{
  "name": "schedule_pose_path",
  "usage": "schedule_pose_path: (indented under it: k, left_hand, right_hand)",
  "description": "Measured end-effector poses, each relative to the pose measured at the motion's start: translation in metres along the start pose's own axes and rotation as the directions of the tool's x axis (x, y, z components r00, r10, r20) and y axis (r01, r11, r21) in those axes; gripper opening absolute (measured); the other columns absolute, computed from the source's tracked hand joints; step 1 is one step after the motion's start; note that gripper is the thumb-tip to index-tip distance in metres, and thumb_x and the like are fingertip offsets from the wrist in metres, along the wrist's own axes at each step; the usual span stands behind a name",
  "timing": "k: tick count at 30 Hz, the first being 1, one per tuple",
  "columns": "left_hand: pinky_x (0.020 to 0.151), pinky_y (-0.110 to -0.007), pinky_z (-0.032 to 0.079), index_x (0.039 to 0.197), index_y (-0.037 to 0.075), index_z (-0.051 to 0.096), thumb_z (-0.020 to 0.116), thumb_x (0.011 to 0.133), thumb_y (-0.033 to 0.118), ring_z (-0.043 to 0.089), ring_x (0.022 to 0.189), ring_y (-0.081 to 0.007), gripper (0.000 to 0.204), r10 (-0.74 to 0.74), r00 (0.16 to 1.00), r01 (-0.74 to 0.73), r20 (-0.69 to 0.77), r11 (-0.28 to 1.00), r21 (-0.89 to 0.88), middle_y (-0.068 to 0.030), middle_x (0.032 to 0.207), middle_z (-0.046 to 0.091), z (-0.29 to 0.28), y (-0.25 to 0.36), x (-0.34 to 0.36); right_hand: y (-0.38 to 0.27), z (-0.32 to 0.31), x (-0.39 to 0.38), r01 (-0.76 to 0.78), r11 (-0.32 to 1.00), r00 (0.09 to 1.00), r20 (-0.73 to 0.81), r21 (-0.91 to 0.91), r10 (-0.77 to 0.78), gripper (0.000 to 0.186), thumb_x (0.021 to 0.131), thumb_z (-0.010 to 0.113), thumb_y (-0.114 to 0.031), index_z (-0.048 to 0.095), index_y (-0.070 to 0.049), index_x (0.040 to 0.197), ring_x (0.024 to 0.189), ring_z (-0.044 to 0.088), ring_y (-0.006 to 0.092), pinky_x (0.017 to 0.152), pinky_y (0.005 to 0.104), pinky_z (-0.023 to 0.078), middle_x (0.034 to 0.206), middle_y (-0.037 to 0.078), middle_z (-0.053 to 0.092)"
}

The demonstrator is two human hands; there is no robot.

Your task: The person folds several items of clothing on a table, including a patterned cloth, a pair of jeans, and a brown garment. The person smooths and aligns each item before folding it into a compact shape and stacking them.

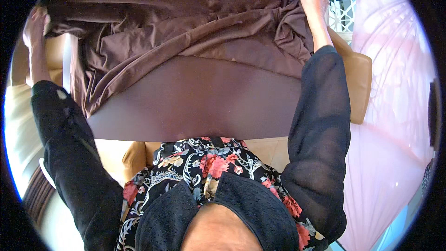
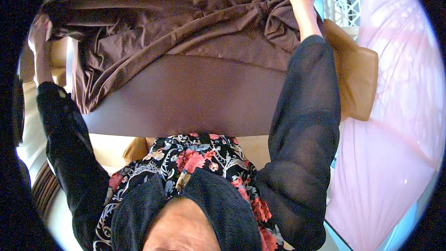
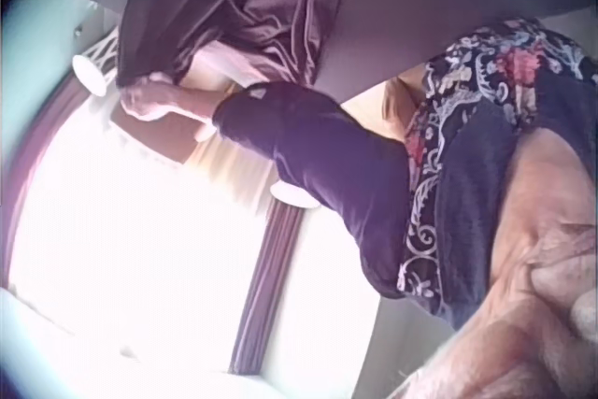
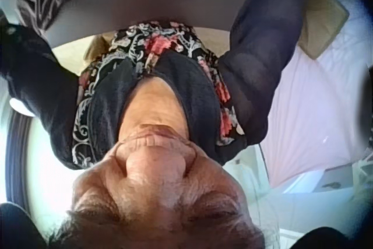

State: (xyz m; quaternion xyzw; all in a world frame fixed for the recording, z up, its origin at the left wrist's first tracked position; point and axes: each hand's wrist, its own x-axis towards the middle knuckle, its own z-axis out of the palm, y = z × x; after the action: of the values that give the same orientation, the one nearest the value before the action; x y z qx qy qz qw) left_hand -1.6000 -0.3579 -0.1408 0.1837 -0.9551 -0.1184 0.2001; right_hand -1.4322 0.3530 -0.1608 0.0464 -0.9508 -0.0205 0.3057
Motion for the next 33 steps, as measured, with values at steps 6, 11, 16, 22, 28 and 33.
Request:
schedule_pose_path:
  k: [6,11,16,22,28,33]
  left_hand:
    - [0.083,-0.027,0.046,0.11,0.011,0.064,0.057,0.089,0.012,0.059,0.095,-0.0124,0.022,0.534,0.836,-0.361,0.126,0.708,-0.607,-0.0042,0.104,0.066,0.01,0.042,-0.186]
    - [0.1,-0.038,0.038,0.121,0.005,0.053,0.074,0.066,0.01,0.047,0.118,-0.0306,0.059,0.556,0.691,-0.35,0.463,0.817,-0.458,-0.0135,0.126,0.052,-0.027,0.039,-0.309]
    - [0.104,-0.041,0.032,0.111,0.006,0.058,0.072,0.065,0.003,0.042,0.124,-0.028,0.048,0.408,0.808,-0.361,0.425,0.913,-0.189,-0.0104,0.131,0.047,-0.025,-0.005,-0.34]
    - [0.1,-0.039,0.036,0.093,0.005,0.058,0.06,0.065,-0.009,0.049,0.117,-0.027,0.032,0.434,0.857,-0.374,0.277,0.894,-0.247,-0.008,0.118,0.057,-0.025,-0.034,-0.353]
    - [0.097,-0.038,0.037,0.092,0.002,0.057,0.053,0.065,-0.01,0.054,0.11,-0.0277,0.03,0.428,0.875,-0.347,0.224,0.88,-0.326,-0.0103,0.111,0.061,-0.029,-0.048,-0.358]
    - [0.096,-0.036,0.039,0.093,0.002,0.057,0.051,0.066,-0.011,0.056,0.107,-0.0274,0.031,0.445,0.868,-0.336,0.218,0.853,-0.4,-0.0111,0.108,0.062,-0.031,-0.051,-0.36]
  right_hand:
    - [-0.082,0.017,-0.044,0.201,0.918,0.874,0.36,0.342,-0.326,0.028,0.073,0.055,-0.01,0.063,-0.009,0.1,0.096,0.058,0.0263,0.086,0.0401,0.045,0.098,0.009,0.063]
    - [-0.077,0.018,-0.069,0.169,0.957,0.774,0.569,0.237,-0.278,0.046,0.07,0.051,-0.003,0.056,-0.007,0.115,0.113,0.05,0.0258,0.104,0.05,0.028,0.113,0.01,0.059]
    - [-0.067,0.015,-0.068,0.259,0.954,0.75,0.591,0.153,-0.298,0.032,0.072,0.055,-0.005,0.058,-0.008,0.103,0.101,0.054,0.0251,0.103,0.0518,0.027,0.097,0.008,0.06]
    - [-0.04,-0.021,-0.094,0.246,0.969,0.757,0.621,0.02,-0.205,0.026,0.071,0.065,-0.011,0.059,-0.009,0.096,0.093,0.056,0.0243,0.099,0.0482,0.033,0.09,0.007,0.058]
    - [0.001,-0.072,-0.163,0.069,0.993,0.8,0.6,-0.098,0.004,0.03,0.066,0.07,-0.006,0.057,-0.011,0.093,0.086,0.058,0.0259,0.088,0.0437,0.038,0.085,0.007,0.058]
    - [-0.009,-0.105,-0.218,-0.073,0.99,0.82,0.558,-0.12,0.128,0.037,0.065,0.07,-0.005,0.057,-0.009,0.099,0.089,0.058,0.0278,0.086,0.0445,0.039,0.091,0.008,0.06]
